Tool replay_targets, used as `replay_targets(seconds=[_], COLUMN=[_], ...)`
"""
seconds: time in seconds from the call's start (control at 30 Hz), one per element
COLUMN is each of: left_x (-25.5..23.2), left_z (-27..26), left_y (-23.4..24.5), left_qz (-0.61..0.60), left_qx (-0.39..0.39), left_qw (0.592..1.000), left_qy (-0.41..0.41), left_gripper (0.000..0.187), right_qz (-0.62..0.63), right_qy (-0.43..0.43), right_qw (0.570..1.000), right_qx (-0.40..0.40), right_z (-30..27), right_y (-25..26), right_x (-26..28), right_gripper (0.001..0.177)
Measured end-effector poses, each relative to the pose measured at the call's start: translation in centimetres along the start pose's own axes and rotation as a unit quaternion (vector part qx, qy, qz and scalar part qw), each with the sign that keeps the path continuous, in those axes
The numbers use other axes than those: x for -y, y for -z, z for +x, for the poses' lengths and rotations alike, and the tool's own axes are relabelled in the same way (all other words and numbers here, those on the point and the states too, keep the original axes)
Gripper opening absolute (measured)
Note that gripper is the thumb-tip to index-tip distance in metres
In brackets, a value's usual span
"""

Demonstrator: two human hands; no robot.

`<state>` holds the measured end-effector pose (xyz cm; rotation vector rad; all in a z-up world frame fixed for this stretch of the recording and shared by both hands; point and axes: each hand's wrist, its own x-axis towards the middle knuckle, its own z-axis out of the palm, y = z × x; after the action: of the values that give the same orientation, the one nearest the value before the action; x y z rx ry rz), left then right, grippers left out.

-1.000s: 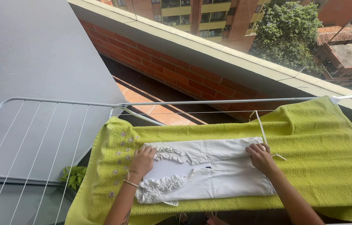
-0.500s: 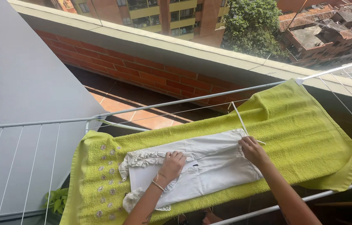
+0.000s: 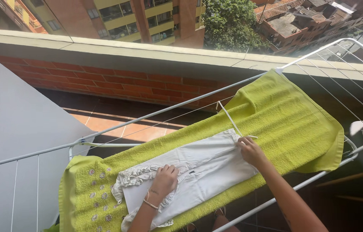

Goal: The person folds a white shirt on a towel-covered drying rack by laying it flat, placing a template on the back, folding the sides and sleeves inward, and then folding the bottom up. They then move the folded shirt to a chair and repeat the process with a white lace top.

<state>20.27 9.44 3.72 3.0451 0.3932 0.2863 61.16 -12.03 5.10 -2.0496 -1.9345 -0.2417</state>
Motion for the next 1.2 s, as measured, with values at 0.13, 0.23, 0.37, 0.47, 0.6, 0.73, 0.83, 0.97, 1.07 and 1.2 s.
replay_targets(seconds=[0.13, 0.23, 0.37, 0.47, 0.6, 0.73, 0.83, 0.97, 1.07, 1.2], left_x=[0.1, -0.5, -3.2, -6.5, -11.1, -14.4, -16.2, -17.1, -18.2, -19.0], left_z=[0.6, 2.2, 5.9, 9.7, 15.0, 19.6, 20.6, 21.3, 21.1, 20.9], left_y=[1.5, 1.7, 0.8, 0.1, -1.2, -5.1, -8.5, -9.7, -10.4, -11.1], left_qz=[-0.03, -0.01, -0.018, -0.02, -0.061, -0.009, 0.22, 0.23, 0.207, 0.218], left_qx=[0.03, -0.005, -0.019, -0.037, -0.056, -0.036, -0.167, -0.177, -0.178, -0.165], left_qw=[0.999, 1.0, 1.0, 0.999, 0.996, 0.994, 0.922, 0.904, 0.901, 0.888], left_qy=[0.016, 0.002, -0.008, -0.017, -0.015, 0.099, 0.272, 0.313, 0.338, 0.371], left_gripper=[0.005, 0.01, 0.012, 0.014, 0.013, 0.06, 0.091, 0.088, 0.085, 0.081], right_qz=[0.07, 0.072, 0.013, -0.004, -0.059, -0.098, -0.074, -0.08, -0.049, 0.019], right_qy=[-0.144, -0.121, -0.109, -0.095, -0.001, 0.117, 0.185, 0.236, 0.199, 0.108], right_qw=[0.987, 0.989, 0.991, 0.974, 0.968, 0.971, 0.962, 0.957, 0.954, 0.92], right_qx=[-0.018, -0.044, 0.071, 0.208, 0.242, 0.184, 0.185, 0.147, 0.221, 0.376], right_z=[-1.6, -1.4, 1.1, 3.0, 4.3, 4.5, 4.8, 5.7, 6.0, 6.7], right_y=[0.4, 2.1, 3.2, 2.6, 1.5, -0.1, 0.3, 3.4, 6.5, 11.7], right_x=[-2.1, -3.5, -4.1, -4.9, -7.0, -10.1, -11.5, -13.5, -14.2, -15.0], right_gripper=[0.029, 0.037, 0.06, 0.087, 0.06, 0.039, 0.03, 0.015, 0.025, 0.024])
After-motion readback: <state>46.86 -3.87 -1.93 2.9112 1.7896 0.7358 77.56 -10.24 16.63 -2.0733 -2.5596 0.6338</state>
